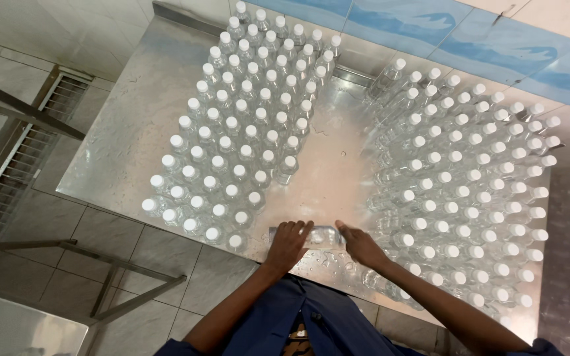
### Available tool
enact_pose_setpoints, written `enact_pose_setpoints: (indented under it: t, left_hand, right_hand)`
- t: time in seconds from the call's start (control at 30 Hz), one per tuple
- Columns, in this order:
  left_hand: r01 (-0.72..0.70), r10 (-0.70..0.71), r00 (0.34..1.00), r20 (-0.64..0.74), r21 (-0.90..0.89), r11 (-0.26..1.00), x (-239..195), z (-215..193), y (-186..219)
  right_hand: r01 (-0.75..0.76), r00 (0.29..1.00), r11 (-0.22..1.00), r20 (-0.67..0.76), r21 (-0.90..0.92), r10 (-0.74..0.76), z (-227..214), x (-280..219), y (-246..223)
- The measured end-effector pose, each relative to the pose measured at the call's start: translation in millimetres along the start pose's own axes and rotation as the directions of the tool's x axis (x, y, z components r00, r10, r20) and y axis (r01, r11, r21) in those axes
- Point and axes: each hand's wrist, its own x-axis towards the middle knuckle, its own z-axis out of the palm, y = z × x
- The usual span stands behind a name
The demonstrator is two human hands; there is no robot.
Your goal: The person repeatedly picks up clear plastic bottles from a metal table, screws on white caps by hand, and places the capped bottles back into rows. The task continues with the person handling bottles one at a time throughout the clip.
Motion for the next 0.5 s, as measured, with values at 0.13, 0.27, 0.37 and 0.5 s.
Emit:
enact_pose_setpoints:
  t: [0.13,0.27,0.37,0.5]
  left_hand:
    - [0.166,-0.196,0.979,-0.059,-0.333,0.928,5.3,-4.6,-4.4]
    - [0.36,-0.489,0.872,-0.023,-0.648,0.671,8.7,-0.7,-3.5]
    - [0.537,-0.704,0.691,0.167,-0.77,0.345,7.4,14.1,-4.0]
    - [0.426,-0.591,0.439,0.677,-0.736,-0.527,22.5,-38.9,-0.2]
  right_hand:
    - [0.284,0.957,0.952,-0.03,-0.116,-0.289,7.2,-15.0,-33.9]
    - [0.377,0.9,0.899,-0.139,-0.225,-0.412,28.2,24.9,-45.9]
    - [0.434,0.827,0.834,-0.216,-0.339,-0.519,46.8,48.0,-79.0]
    - [0.502,0.658,0.71,-0.314,-0.494,-0.684,78.3,102.5,-95.9]
